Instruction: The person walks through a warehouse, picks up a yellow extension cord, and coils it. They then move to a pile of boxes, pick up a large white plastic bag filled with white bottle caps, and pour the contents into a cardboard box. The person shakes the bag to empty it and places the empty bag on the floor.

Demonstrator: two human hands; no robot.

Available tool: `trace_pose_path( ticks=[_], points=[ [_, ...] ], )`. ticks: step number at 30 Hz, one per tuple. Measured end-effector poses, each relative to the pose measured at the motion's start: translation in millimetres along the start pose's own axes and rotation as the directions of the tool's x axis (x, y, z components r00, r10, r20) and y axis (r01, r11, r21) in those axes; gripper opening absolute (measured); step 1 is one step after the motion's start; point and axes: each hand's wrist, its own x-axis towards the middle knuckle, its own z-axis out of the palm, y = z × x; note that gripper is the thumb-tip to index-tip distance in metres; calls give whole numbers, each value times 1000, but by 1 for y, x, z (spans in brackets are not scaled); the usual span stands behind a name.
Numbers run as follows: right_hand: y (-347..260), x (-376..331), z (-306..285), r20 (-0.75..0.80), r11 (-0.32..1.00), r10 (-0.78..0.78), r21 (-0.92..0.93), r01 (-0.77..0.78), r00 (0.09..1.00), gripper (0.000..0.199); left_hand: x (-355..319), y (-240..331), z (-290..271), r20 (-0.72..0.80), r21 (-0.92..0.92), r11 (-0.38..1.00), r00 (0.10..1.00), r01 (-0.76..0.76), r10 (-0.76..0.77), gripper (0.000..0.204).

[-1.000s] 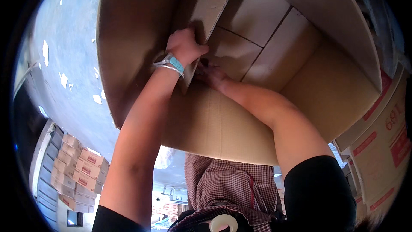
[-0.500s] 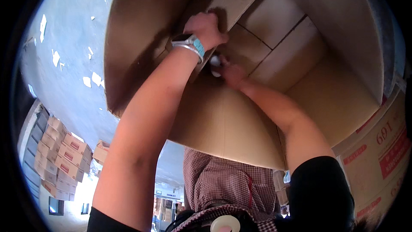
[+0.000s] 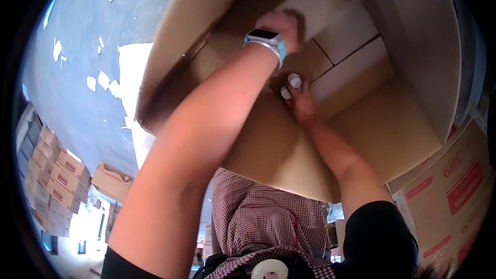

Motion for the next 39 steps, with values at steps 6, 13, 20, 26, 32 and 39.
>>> trace_pose_path(
  ticks=[6,13,20,26,32,39],
  points=[
    [-16,31,26,337,585,702,231,-778,628,47,-128,23,2,150,-281,955,978,-98,145,51],
    [-34,-42,-56,107,960,281,-20,-280,954,54,-368,-32,-8,-774,-445,879,567,-169,-283,31],
    [-234,-65,-218,-608,960,62,255,120,792,49,-447,-251,100,-136,-511,124,62,851,-989,95],
    [-422,-76,-104,-217,850,-214,439,291,953,48,-478,-289,116,-169,-915,281,358,290,-918,40],
    [-503,-40,86,693,629,121,501,-595,711,67,-621,-228,69,-248,-969,243,183,-48,-951,24],
    [-637,-76,-7,396,882,-435,6,471,809,27,-813,-199,-67,-33,-738,-151,259,-658,-965,20]
  ],
)
